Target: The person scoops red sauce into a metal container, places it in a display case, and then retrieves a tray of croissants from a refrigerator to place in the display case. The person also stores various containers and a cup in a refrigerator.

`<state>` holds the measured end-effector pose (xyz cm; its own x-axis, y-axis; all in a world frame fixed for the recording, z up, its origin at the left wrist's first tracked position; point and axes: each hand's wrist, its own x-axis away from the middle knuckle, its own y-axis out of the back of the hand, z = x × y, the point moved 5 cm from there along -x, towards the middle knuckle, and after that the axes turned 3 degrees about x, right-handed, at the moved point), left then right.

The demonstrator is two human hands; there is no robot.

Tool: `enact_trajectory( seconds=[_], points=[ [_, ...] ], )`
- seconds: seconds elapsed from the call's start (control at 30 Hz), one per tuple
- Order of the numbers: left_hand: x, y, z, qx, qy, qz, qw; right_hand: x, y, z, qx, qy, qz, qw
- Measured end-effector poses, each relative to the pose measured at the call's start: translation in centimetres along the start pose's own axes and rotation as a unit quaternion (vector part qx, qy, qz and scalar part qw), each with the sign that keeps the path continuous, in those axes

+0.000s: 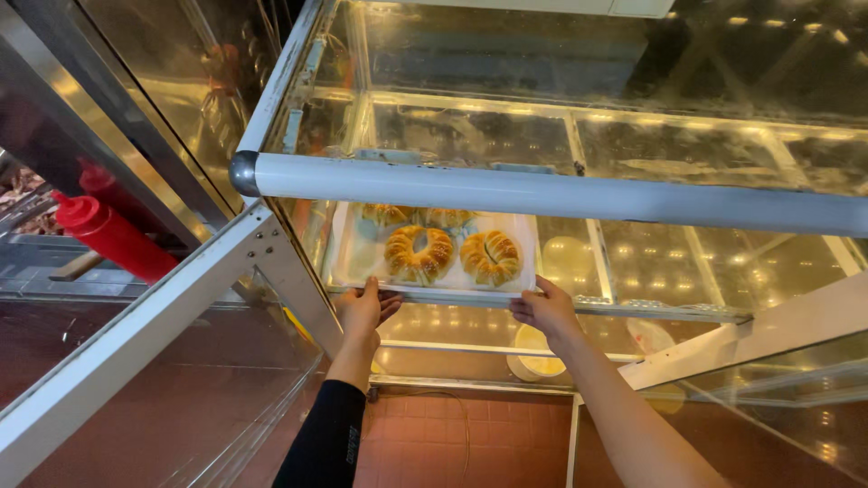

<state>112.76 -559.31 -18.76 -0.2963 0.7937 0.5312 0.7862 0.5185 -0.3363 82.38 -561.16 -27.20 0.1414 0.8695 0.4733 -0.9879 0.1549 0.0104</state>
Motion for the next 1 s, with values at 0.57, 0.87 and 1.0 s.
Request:
enact_trajectory(
  seconds=[0.57,0.87,1.0],
  points=[
    [1.8,1.9,0.7,-0.274,-0.055,0.098,0.955,1.3,1.0,-1.9,0.039,0.022,-0.128,0.991],
    [23.0,8.4,-16.3,-0.643,-0.61,-0.196,0.419,10.8,-3.2,6.5,0.023,0.217,0.052,0.974],
    [27.8,12.7,-21.3,-0.727,-0.501,-0.287,0.371,18.4,-3.3,9.6,0.054,0.273,0.14,0.95]
  ],
)
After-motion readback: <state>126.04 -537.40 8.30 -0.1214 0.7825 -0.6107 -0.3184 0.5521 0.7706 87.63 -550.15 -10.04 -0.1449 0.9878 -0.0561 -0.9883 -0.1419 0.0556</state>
